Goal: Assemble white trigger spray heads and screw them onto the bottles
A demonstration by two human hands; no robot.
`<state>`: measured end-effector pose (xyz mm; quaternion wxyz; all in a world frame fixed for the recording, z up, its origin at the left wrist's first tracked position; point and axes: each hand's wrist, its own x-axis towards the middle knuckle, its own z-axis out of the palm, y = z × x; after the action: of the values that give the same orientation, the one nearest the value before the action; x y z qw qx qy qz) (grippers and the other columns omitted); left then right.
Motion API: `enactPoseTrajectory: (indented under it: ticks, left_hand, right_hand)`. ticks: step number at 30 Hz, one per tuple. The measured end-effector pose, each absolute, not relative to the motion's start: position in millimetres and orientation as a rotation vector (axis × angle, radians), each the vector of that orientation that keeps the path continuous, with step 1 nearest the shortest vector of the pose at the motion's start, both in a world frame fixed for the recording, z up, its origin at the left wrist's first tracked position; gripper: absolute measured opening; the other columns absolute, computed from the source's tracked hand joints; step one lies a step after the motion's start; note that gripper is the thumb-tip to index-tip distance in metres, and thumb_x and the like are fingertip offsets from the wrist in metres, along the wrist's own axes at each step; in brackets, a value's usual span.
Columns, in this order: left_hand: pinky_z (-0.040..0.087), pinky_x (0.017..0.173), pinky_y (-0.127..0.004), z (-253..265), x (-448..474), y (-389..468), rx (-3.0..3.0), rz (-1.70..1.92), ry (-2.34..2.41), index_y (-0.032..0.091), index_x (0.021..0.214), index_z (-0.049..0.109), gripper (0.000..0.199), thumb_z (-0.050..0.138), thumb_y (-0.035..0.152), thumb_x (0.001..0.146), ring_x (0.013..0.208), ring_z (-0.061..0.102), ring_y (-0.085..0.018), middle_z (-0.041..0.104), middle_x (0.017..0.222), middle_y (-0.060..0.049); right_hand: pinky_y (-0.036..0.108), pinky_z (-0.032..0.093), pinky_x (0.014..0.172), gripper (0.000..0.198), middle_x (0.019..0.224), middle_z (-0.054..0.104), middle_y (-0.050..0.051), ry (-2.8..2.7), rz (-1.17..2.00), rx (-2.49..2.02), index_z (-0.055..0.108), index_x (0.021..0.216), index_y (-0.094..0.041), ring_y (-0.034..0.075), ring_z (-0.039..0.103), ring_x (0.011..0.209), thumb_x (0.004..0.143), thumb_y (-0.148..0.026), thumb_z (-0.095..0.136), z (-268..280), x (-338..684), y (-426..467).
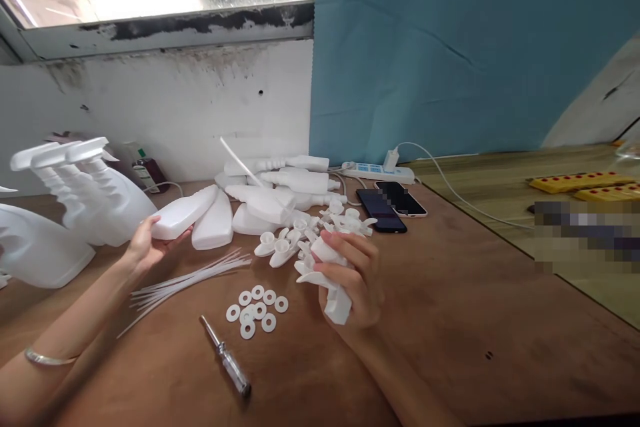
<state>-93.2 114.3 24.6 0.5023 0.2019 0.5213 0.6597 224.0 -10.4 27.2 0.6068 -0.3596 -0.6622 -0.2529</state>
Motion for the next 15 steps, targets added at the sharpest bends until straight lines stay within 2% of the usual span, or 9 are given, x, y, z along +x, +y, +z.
enactPoseTrajectory:
  ticks: [3, 7, 11, 15]
  left_hand:
    - [0.054, 0.053, -0.027, 16.9, -90.4, 126.5, 0.531, 1.587, 1.366, 0.019, 0.092, 0.052, 0.018, 0.052, 0.019, 0.074, 0.060, 0.059, -0.013, 0.061, 0.083, -0.003]
    - [0.037, 0.041, -0.018, 6.2, -89.4, 137.4, 0.671, 1.474, 1.538, 0.017, 0.085, 0.057, 0.026, 0.064, 0.031, 0.064, 0.050, 0.049, -0.009, 0.058, 0.070, 0.000]
    - [0.035, 0.048, -0.020, 1.5, -89.6, 139.5, 0.786, 1.389, 1.575, 0.017, 0.084, 0.062, 0.042, 0.069, 0.044, 0.053, 0.056, 0.050, -0.011, 0.059, 0.069, -0.001]
    - [0.037, 0.055, -0.025, -1.7, -92.6, 137.3, 0.913, 1.304, 1.633, 0.017, 0.082, 0.065, 0.044, 0.059, 0.054, 0.059, 0.065, 0.054, -0.018, 0.063, 0.071, -0.005]
  right_hand:
    - [0.038, 0.053, 0.070, 0.022, 0.100, 0.061, 0.005, -1.512, -0.511, -0.761, 0.053, 0.077, -0.019, 0.021, 0.058, 0.088, 0.068, -0.001, 0.062, 21.2, 219.8, -4.9]
    - [0.038, 0.053, 0.070, 0.023, 0.099, 0.061, 0.006, -1.579, -0.470, -0.741, 0.053, 0.078, -0.019, 0.021, 0.059, 0.089, 0.069, 0.000, 0.061, 15.9, 216.7, -4.6]
    - [0.037, 0.053, 0.068, 0.025, 0.098, 0.061, 0.006, -1.609, -0.429, -0.720, 0.053, 0.081, -0.020, 0.021, 0.059, 0.087, 0.069, 0.000, 0.061, 13.8, 212.7, -5.8]
    - [0.036, 0.054, 0.067, 0.027, 0.099, 0.061, 0.008, -1.642, -0.395, -0.714, 0.052, 0.081, -0.019, 0.021, 0.059, 0.088, 0.068, 0.002, 0.062, 12.1, 208.9, -6.4]
